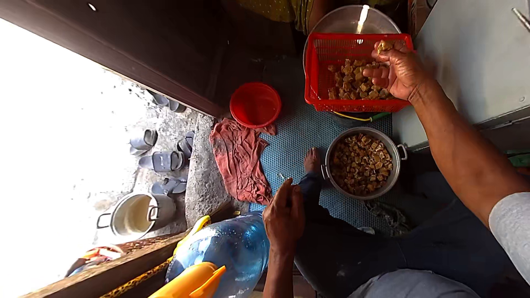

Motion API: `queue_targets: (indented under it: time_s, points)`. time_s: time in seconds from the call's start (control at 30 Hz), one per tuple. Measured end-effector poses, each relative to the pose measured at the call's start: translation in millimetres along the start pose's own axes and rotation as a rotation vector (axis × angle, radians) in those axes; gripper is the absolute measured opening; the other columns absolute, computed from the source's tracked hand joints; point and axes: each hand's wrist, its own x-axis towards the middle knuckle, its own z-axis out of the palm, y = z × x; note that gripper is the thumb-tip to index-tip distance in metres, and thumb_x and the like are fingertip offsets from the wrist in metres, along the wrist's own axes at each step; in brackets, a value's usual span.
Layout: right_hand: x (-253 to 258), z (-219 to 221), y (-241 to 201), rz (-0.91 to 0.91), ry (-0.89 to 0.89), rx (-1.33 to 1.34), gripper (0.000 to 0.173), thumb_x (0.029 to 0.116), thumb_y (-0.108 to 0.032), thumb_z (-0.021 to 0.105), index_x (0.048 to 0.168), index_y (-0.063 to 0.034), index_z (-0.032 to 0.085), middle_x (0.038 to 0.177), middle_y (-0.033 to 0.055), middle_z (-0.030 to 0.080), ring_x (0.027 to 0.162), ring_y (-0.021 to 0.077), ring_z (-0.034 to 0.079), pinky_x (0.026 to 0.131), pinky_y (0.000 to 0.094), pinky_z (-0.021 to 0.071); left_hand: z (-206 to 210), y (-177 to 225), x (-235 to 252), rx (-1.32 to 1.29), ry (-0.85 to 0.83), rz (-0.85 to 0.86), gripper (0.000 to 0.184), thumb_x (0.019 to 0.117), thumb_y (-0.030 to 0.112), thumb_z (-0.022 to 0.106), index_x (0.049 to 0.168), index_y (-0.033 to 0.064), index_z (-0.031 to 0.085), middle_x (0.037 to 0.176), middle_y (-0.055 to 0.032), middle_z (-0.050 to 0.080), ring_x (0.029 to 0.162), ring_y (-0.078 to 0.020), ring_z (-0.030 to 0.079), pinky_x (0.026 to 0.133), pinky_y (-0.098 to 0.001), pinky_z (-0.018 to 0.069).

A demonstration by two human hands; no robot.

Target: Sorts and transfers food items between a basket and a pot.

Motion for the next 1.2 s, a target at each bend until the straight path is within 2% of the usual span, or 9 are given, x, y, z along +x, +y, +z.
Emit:
queue_targets:
  time_s: [0.23,0.37,0.43,0.57,0.7,0.8,0.9,1.0,1.2]
  points:
    - [-103,-33,93,0.046,-0.148,0.146,0.035,0.1073,-0.018,0.027,0.134,-0.0194,0.051,0.121,0.0062,0.068,0.094,0.0187,0.07,0.081,0.0347,0.0592,-4,-1,-3,-0.008,-0.064,-0.038,0.034,0.1055,0.027,0.053,0.127,0.0079,0.069,0.097,-0.0072,0.076,0.081,-0.013,0.072,0.073,-0.0376,0.0595]
    - [-118,-68,183,0.365,0.229,0.267,0.023,0.1044,-0.02,0.043,0.121,-0.0151,0.058,0.105,0.0055,0.071,0.078,0.016,0.07,0.069,0.0315,0.0602,-3,-1,-3,-0.036,-0.071,-0.035,0.033,0.1052,0.024,0.053,0.127,0.0051,0.069,0.1,-0.0083,0.076,0.086,-0.0123,0.073,0.076,-0.0336,0.0607]
    - [-95,-78,216,0.41,0.398,-0.179,0.022,0.1014,-0.02,0.055,0.121,-0.0098,0.057,0.096,0.0041,0.065,0.069,0.0128,0.063,0.062,0.0288,0.0569,-2,-1,-2,-0.044,-0.071,-0.036,0.033,0.1051,0.024,0.053,0.126,0.0039,0.069,0.101,-0.0078,0.077,0.087,-0.0113,0.074,0.078,-0.0315,0.061]
    - [-54,-83,248,0.274,0.063,-1.195,0.045,0.1001,-0.023,0.058,0.142,-0.0068,0.055,0.129,0.0224,0.064,0.119,0.0386,0.063,0.1,0.0608,0.0499,-2,-2,2,-0.065,-0.062,-0.039,0.032,0.1047,0.022,0.054,0.125,0.0018,0.069,0.099,-0.0072,0.076,0.084,-0.0073,0.072,0.075,-0.0263,0.0598]
    - [-45,-64,278,0.219,-0.055,-1.492,0.045,0.0991,-0.029,0.061,0.139,-0.0094,0.059,0.139,0.0266,0.055,0.128,0.0466,0.055,0.1,0.0664,0.0481,-3,-2,3,-0.049,-0.073,-0.05,0.032,0.1049,0.021,0.054,0.125,0.0002,0.068,0.099,-0.0076,0.076,0.086,-0.0073,0.073,0.076,-0.0264,0.0604]
    - [-49,-55,270,0.329,-0.183,-1.274,0.034,0.0969,-0.025,0.066,0.125,-0.0057,0.065,0.118,0.0229,0.067,0.107,0.0401,0.067,0.089,0.0632,0.0537,-2,0,6,-0.035,-0.065,-0.056,0.033,0.105,0.022,0.053,0.124,0.0009,0.069,0.097,-0.0065,0.076,0.083,-0.0059,0.072,0.074,-0.0253,0.0593]
    - [-70,-53,246,0.605,-0.172,-0.532,0.031,0.1027,-0.021,0.063,0.129,-0.0055,0.056,0.103,0.012,0.065,0.075,0.0198,0.066,0.068,0.0369,0.06,-2,-1,5,-0.019,-0.07,-0.052,0.034,0.1052,0.024,0.052,0.125,0.0025,0.069,0.097,-0.0058,0.077,0.084,-0.0067,0.072,0.075,-0.0269,0.0594]
    - [-92,-60,222,0.702,-0.146,0.068,0.029,0.1063,-0.021,0.047,0.133,-0.0113,0.051,0.112,0.0114,0.068,0.09,0.0261,0.071,0.08,0.0439,0.0617,0,0,3,-0.019,-0.066,-0.043,0.034,0.1052,0.025,0.052,0.125,0.0035,0.069,0.096,-0.0059,0.076,0.083,-0.0076,0.071,0.074,-0.0282,0.0588]
    - [-112,-46,175,0.527,-0.353,0.331,0.037,0.1046,-0.029,0.035,0.134,-0.0153,0.052,0.123,0.0113,0.067,0.104,0.0273,0.07,0.086,0.0444,0.0601,2,6,3,0.005,-0.048,-0.031,0.034,0.1041,0.026,0.052,0.121,0.0054,0.072,0.088,-0.0034,0.075,0.075,-0.0064,0.069,0.07,-0.029,0.057]
